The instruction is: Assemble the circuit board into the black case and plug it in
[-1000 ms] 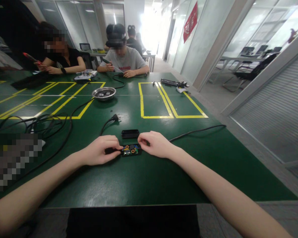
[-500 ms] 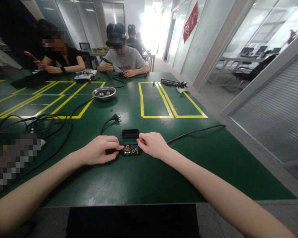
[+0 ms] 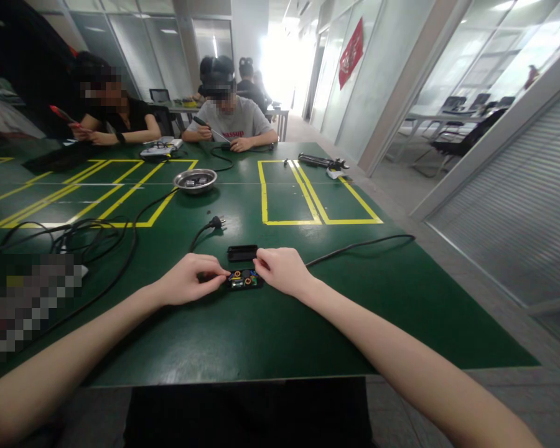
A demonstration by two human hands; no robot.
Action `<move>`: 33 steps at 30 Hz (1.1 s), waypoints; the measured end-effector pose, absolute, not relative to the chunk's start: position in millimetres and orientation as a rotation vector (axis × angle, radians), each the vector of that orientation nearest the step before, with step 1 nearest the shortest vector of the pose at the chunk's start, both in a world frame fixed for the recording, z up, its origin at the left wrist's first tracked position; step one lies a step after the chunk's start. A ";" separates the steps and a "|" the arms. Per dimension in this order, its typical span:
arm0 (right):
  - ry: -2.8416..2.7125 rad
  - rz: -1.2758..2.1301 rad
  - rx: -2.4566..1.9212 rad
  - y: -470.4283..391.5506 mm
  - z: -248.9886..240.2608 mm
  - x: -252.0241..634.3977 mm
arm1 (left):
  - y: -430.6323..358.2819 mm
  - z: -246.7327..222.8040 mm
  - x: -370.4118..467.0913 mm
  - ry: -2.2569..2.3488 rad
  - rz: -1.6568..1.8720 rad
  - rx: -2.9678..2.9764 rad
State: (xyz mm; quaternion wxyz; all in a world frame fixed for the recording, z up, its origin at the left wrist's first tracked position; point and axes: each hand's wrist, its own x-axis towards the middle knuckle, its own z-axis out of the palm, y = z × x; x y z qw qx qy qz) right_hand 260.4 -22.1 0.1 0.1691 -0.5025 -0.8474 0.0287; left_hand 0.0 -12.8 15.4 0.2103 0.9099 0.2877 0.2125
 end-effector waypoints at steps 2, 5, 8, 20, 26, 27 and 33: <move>-2.311 0.050 -1.307 -21.7 -3.3 262.4 | -11.6 10.3 1.6 0.974 0.667 2.423; -2.172 0.028 -1.202 -17.4 -9.0 265.9 | -7.5 2.7 2.4 1.180 0.731 2.354; -2.228 0.121 -1.150 -11.2 -14.0 269.0 | -3.0 -1.8 2.2 1.250 0.781 2.423; -2.051 0.713 -1.018 -17.8 -6.2 267.4 | -10.1 -0.4 7.5 0.929 0.867 2.075; -1.895 0.937 -1.022 -18.3 -1.5 270.1 | -11.8 1.3 8.8 0.869 0.872 2.020; -1.880 0.978 -1.024 -18.8 -0.9 270.4 | -12.0 1.6 8.8 0.871 0.866 2.005; -1.788 1.235 -1.053 -21.1 -2.3 270.2 | -15.0 4.6 8.8 0.891 0.833 1.892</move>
